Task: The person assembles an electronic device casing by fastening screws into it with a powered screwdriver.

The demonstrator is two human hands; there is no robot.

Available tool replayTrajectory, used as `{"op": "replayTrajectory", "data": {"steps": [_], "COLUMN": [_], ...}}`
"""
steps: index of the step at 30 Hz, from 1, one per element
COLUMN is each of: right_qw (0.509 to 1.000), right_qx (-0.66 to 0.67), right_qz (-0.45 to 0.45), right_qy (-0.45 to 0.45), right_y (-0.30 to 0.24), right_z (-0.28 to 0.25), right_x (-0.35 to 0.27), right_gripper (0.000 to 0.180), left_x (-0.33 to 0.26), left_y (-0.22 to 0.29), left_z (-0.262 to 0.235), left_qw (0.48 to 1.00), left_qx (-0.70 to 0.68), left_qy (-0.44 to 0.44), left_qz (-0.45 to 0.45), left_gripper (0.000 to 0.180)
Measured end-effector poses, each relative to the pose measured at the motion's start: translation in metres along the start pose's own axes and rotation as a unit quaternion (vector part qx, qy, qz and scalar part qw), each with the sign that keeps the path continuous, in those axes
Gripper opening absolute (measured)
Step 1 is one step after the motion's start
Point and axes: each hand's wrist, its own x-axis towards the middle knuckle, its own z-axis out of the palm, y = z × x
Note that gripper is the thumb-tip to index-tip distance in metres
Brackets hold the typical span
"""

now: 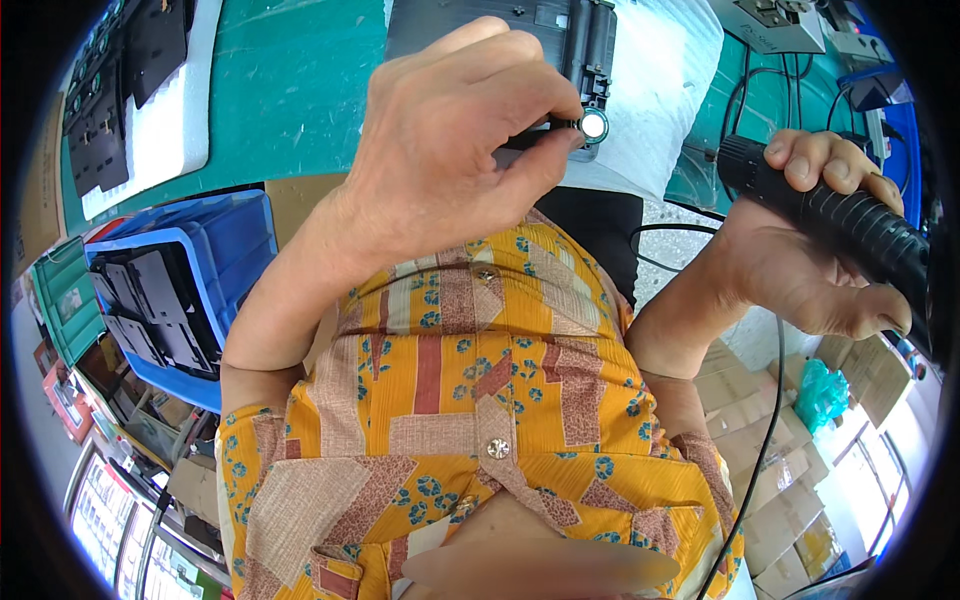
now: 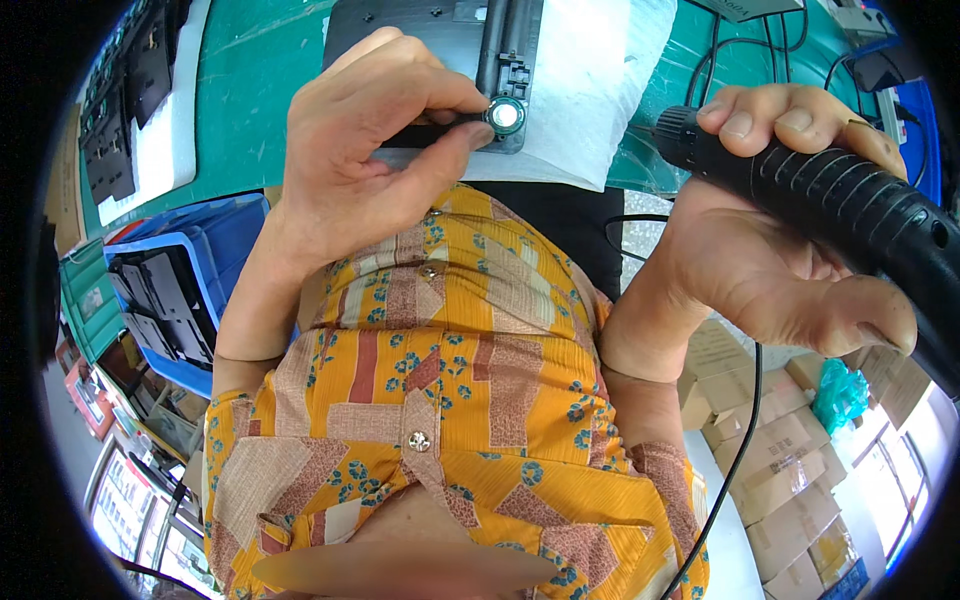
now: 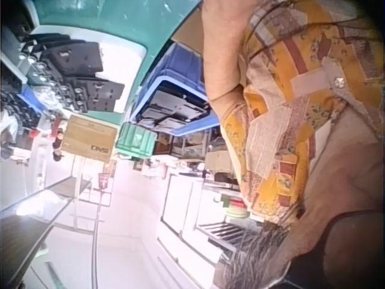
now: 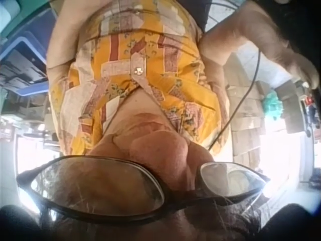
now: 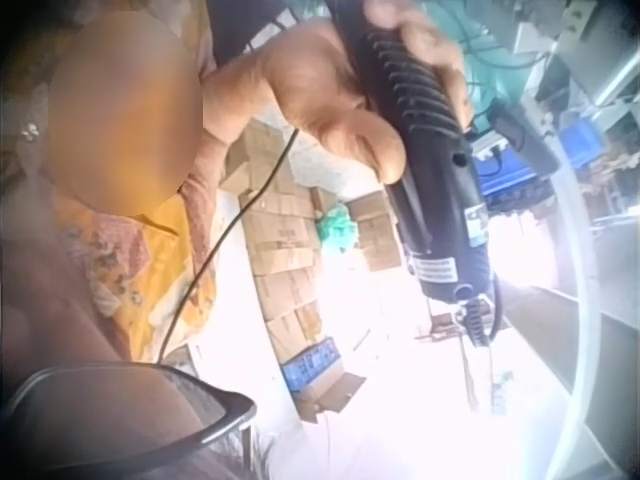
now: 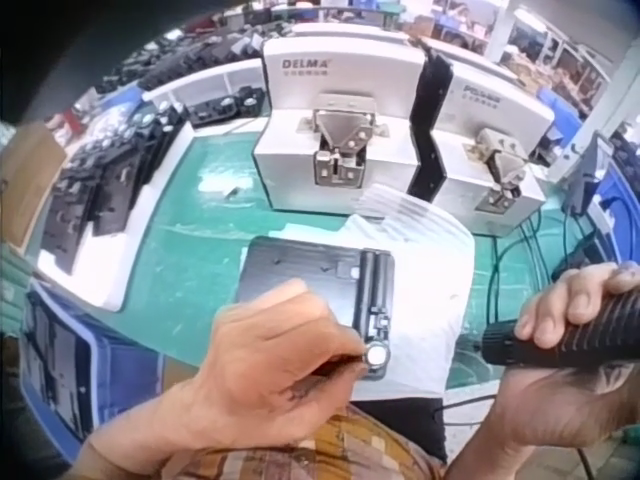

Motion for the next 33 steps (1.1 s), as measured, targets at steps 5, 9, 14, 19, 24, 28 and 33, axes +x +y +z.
{"op": "replayTrajectory", "data": {"steps": [5,9,14,19,24,28,33], "right_qw": [1.000,1.000,1.000,1.000,1.000,1.000,0.999], "right_qx": [0.006,0.017,0.013,0.006,-0.010,-0.016,-0.031], "right_qz": [0.001,0.003,-0.001,-0.005,-0.010,-0.011,-0.021], "right_qy": [-0.015,-0.014,-0.021,-0.011,-0.001,0.006,0.007], "right_y": [0.001,0.001,0.001,0.001,0.001,0.002,0.002], "right_z": [-0.004,-0.002,-0.002,-0.001,0.000,0.001,-0.001], "right_x": [0.001,0.001,0.002,0.001,0.000,0.001,0.001], "right_gripper": [0.089,0.089,0.089,0.090,0.091,0.092,0.092], "left_x": [0.010,0.021,0.034,0.032,0.023,0.024,0.018], "left_y": [0.008,-0.002,-0.038,-0.029,0.016,0.023,0.026], "left_z": [0.001,0.007,0.018,0.010,-0.009,-0.010,-0.006], "left_qw": [1.000,0.989,0.919,0.917,0.992,0.986,0.976], "left_qx": [0.005,0.023,0.090,0.140,0.065,0.074,0.184], "left_qy": [0.012,0.050,0.132,0.091,-0.103,-0.136,-0.116], "left_qz": [0.022,0.137,0.361,0.363,-0.041,-0.055,0.012], "left_gripper": [0.024,0.023,0.020,0.014,0.011,0.013,0.007]}}
